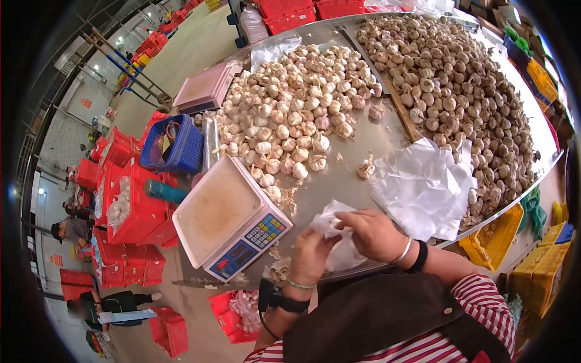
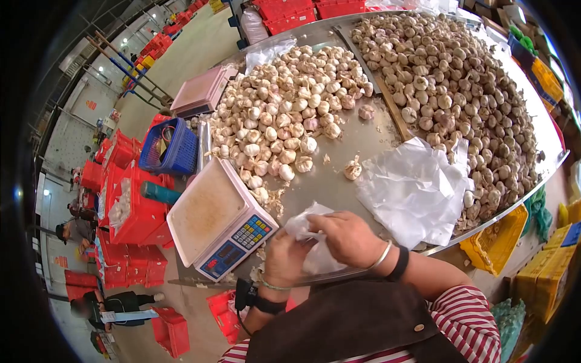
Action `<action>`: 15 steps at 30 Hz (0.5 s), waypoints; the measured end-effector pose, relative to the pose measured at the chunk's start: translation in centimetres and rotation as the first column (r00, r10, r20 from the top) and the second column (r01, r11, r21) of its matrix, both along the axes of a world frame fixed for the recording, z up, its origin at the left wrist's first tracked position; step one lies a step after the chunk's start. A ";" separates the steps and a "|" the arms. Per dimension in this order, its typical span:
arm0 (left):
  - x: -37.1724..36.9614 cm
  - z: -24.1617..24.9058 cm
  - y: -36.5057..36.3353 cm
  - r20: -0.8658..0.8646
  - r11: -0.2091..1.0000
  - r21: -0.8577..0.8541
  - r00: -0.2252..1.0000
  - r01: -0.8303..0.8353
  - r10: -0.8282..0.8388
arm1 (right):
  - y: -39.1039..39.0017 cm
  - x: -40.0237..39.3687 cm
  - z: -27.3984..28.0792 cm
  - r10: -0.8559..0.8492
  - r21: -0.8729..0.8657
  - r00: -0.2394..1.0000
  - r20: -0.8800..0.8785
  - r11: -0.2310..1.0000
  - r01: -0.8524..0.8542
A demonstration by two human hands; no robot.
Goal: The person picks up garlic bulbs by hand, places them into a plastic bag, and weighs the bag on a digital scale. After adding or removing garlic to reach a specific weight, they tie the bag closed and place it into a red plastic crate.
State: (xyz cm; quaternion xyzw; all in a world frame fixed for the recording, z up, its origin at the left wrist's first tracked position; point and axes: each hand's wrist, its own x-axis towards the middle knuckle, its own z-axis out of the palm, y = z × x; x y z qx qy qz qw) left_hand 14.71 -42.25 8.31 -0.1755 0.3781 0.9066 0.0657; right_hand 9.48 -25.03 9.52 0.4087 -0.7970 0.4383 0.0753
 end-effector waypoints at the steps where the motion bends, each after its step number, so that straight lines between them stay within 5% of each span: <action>1: 0.4 -1.3 -1.1 0.049 0.997 0.049 0.997 -0.057 0.055 | 1.7 -0.2 -1.6 -0.019 0.015 0.987 0.157 1.000 0.017; 3: 1.7 -5.5 -4.3 0.078 0.973 0.195 0.991 -0.122 0.109 | 3.6 -0.3 -4.2 -0.037 0.036 0.951 0.308 0.999 0.027; 4: 1.6 -4.9 -4.3 0.110 0.924 0.334 0.981 -0.186 0.158 | 4.0 -0.1 -5.3 0.231 -0.414 0.660 0.714 0.900 0.133; 5: 1.8 -4.4 -3.3 0.201 0.922 0.276 0.955 -0.271 0.220 | 4.3 0.2 -6.0 0.610 -0.643 0.235 0.756 0.627 0.441; 6: 1.8 -3.7 -2.6 0.217 0.919 0.274 0.949 -0.284 0.229 | 4.6 0.2 -5.2 0.610 -0.634 0.217 0.762 0.633 0.445; 8: 1.3 -2.7 -1.5 -0.021 0.935 0.254 0.965 -0.248 0.261 | 5.1 -1.5 -1.4 0.623 -0.555 -0.304 0.720 0.781 0.287; 9: 0.8 -1.0 -0.1 -0.041 0.949 0.147 0.956 -0.281 0.289 | 4.4 -2.1 -0.5 0.366 -0.368 -0.112 0.924 0.930 0.004; 12: 1.9 -0.1 -0.4 -0.191 0.991 0.058 0.973 -0.120 0.129 | 3.6 -3.0 -1.3 0.496 -0.496 -0.036 0.868 0.868 0.005; 13: 2.1 0.1 -0.2 -0.128 0.972 0.089 0.965 -0.219 0.230 | 3.8 -3.4 -1.3 0.532 -0.529 -0.002 0.847 0.844 0.088; 15: 4.2 -2.8 -3.9 -0.113 0.988 0.039 0.982 -0.151 0.154 | 6.3 -5.1 -4.3 0.529 -0.523 -0.021 0.849 0.844 0.114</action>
